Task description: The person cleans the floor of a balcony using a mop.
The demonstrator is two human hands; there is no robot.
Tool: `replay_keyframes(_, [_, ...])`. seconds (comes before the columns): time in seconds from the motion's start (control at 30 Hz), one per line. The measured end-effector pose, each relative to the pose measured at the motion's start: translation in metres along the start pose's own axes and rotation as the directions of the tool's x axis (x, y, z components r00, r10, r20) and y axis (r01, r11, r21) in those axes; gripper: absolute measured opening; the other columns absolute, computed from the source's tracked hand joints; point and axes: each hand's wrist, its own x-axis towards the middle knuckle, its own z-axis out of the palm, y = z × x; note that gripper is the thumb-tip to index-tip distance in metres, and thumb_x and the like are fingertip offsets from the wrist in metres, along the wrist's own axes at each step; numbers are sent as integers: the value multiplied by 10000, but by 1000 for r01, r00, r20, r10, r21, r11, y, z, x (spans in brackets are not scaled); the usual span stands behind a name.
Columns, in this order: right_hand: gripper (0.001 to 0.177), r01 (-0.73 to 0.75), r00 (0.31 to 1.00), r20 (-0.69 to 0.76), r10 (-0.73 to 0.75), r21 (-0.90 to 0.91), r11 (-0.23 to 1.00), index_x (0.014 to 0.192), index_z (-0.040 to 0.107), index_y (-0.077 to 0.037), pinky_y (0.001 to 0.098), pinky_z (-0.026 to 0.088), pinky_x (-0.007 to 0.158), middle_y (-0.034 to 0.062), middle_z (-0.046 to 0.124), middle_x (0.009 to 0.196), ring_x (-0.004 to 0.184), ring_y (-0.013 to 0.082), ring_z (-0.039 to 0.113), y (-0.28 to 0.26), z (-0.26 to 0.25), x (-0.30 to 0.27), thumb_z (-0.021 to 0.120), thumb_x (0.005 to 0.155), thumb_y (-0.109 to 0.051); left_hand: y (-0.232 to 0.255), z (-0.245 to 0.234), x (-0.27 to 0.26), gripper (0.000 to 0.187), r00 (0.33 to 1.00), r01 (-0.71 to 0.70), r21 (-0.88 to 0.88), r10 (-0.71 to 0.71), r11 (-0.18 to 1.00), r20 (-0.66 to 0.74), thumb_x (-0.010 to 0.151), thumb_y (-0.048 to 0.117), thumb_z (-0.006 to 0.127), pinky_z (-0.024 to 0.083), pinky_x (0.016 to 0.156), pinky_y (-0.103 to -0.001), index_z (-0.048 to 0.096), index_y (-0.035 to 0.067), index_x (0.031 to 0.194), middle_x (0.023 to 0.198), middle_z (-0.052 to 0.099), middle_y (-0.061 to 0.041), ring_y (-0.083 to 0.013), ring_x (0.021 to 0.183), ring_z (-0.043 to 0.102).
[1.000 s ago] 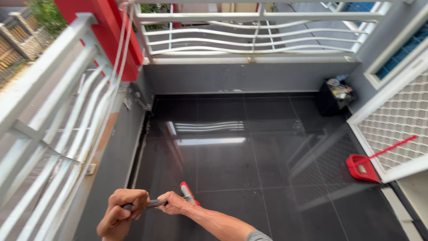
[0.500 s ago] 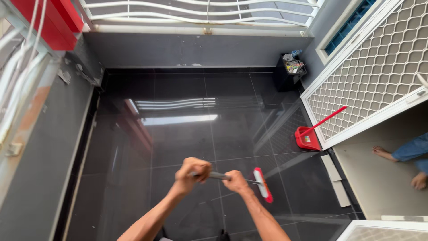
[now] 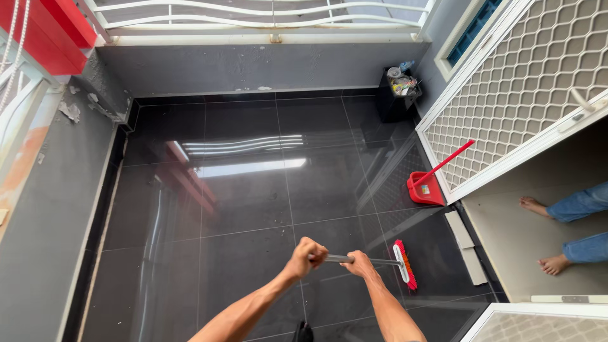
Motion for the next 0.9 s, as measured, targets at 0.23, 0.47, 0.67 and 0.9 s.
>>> replay_keyframes(0.23, [164, 239, 970, 37, -241, 44, 970, 840, 810, -123, 390, 543, 696, 98, 744, 750, 718, 241, 723, -89, 99, 5, 800, 817, -285, 73, -92, -88, 510, 985, -134, 112, 144, 985, -90, 922, 353, 303, 254, 413, -289, 261, 78, 495, 470, 301, -37, -119, 441, 283])
replay_keyframes(0.47, [232, 549, 823, 109, -557, 92, 830, 855, 762, -90, 430, 534, 733, 119, 717, 812, 806, 327, 692, -238, 247, -8, 779, 856, -322, 207, -173, -235, 388, 906, 29, 190, 55, 981, -421, 765, 228, 386, 236, 396, -349, 489, -27, 491, 440, 306, -70, -166, 410, 266])
replay_keyframes(0.67, [268, 752, 647, 129, -751, 54, 657, 829, 697, -83, 450, 528, 775, 123, 673, 860, 864, 350, 651, -380, 375, -34, 748, 910, -333, 297, -232, -360, 263, 886, -225, 320, 329, 921, -326, 657, 244, 359, 280, 459, -337, 259, 57, 502, 454, 258, -56, -174, 438, 235])
replay_keyframes(0.9, [170, 826, 491, 106, -865, 259, 501, 781, 650, -83, 416, 530, 705, 120, 637, 813, 789, 322, 648, -482, 461, -73, 723, 857, -217, 336, -249, -442, 224, 819, -313, 393, 456, 865, -350, 610, 204, 392, 270, 462, -330, 221, 68, 556, 474, 255, -64, -165, 443, 223])
